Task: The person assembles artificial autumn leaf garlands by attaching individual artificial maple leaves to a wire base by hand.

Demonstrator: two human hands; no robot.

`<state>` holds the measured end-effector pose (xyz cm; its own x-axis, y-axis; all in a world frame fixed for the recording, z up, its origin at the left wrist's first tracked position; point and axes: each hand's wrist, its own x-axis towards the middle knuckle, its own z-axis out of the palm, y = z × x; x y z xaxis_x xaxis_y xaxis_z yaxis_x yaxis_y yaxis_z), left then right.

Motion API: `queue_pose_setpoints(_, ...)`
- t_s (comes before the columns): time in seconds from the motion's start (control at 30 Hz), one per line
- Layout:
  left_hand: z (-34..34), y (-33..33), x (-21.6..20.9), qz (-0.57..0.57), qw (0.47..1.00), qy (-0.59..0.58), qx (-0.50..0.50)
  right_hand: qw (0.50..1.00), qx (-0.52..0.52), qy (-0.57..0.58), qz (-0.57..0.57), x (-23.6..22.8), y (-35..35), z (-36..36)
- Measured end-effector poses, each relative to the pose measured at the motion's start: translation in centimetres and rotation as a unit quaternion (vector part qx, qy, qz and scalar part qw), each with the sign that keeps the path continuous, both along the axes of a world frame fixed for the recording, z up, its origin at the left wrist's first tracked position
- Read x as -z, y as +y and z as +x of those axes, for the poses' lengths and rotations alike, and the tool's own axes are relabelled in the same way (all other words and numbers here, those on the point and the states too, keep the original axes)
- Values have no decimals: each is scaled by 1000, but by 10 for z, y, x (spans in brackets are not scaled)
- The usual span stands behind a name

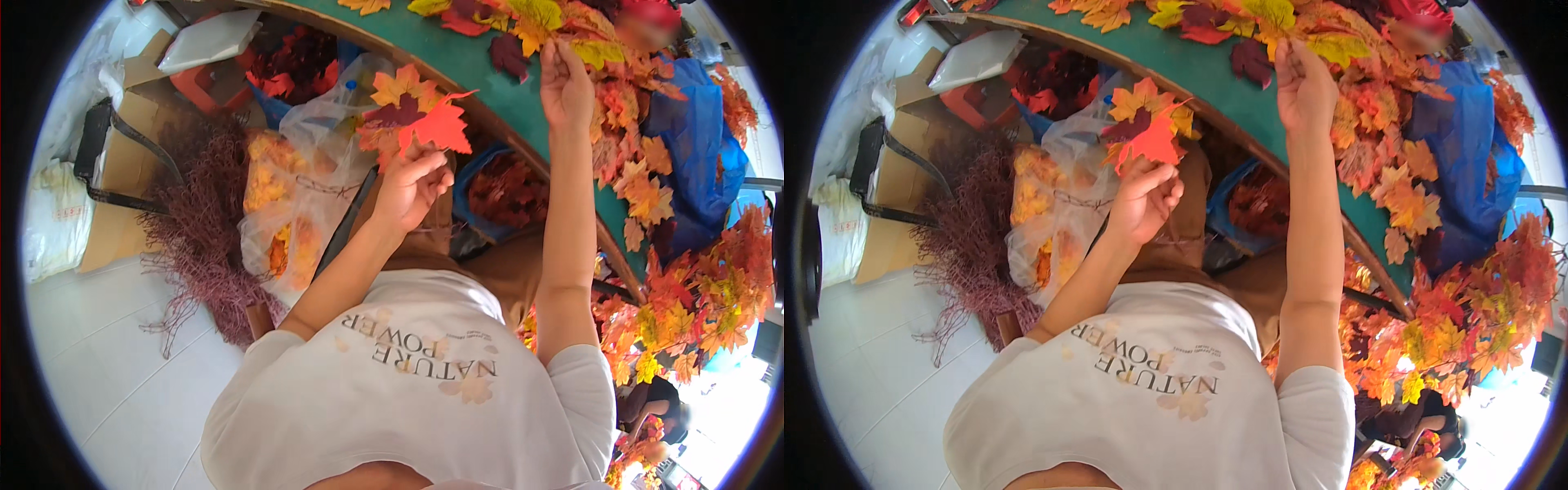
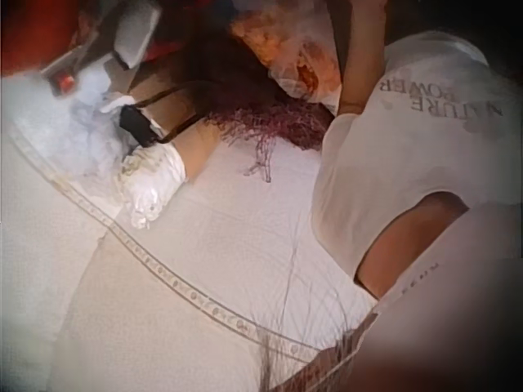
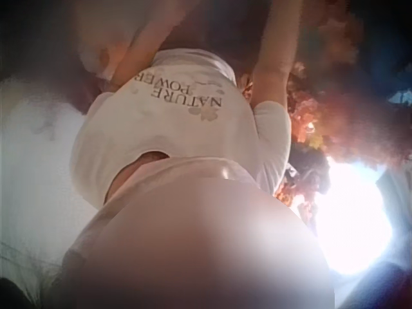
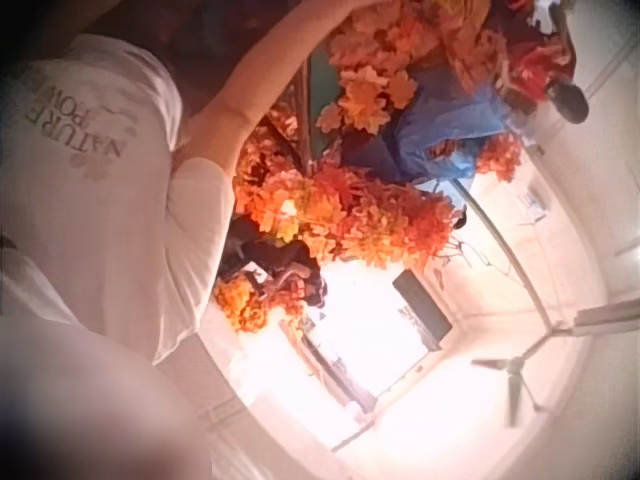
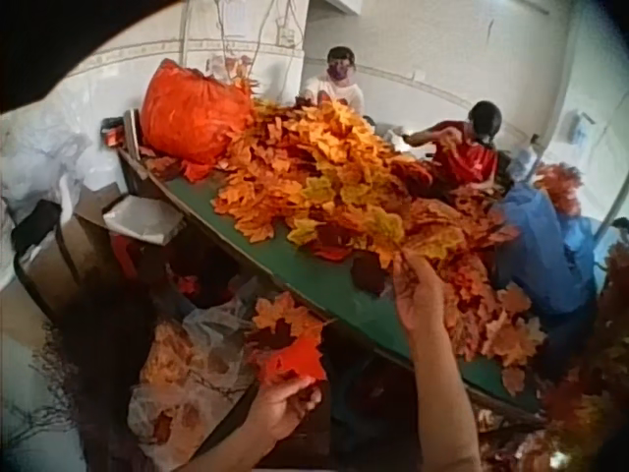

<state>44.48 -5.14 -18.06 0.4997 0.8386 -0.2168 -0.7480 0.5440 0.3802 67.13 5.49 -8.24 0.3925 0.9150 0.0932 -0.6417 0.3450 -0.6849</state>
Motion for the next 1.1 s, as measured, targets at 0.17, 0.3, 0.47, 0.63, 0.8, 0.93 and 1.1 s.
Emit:
queue_pose_setpoints(0.17, 8, -9, -13, 41, 999, -23, -2, 996, 28, -24, -75, 43, -61, -15)
queue_pose_setpoints(0.3, 7, -13, -9, 50, 997, -54, 12, 992, 88, -37, -85, 29, -75, -18)
queue_pose_setpoints(0.47, 6, -17, -20, 29, 999, -24, 8, 995, 71, -51, -36, 11, -69, 10)
queue_pose_setpoints(0.63, 11, -23, -31, 38, 999, 21, -20, 993, 99, -61, -27, 0, -98, -14)
queue_pose_setpoints(0.8, 20, -38, -46, 106, 989, 95, -51, 986, -11, 22, -164, 61, -153, -77)
queue_pose_setpoints(0.93, 26, -43, -44, 125, 986, 90, -71, 978, -89, 110, -151, 71, -172, -96)
queue_pose_setpoints(1.1, 25, -42, -40, 127, 987, 90, -44, 970, -120, 149, -150, 68, -174, -92)
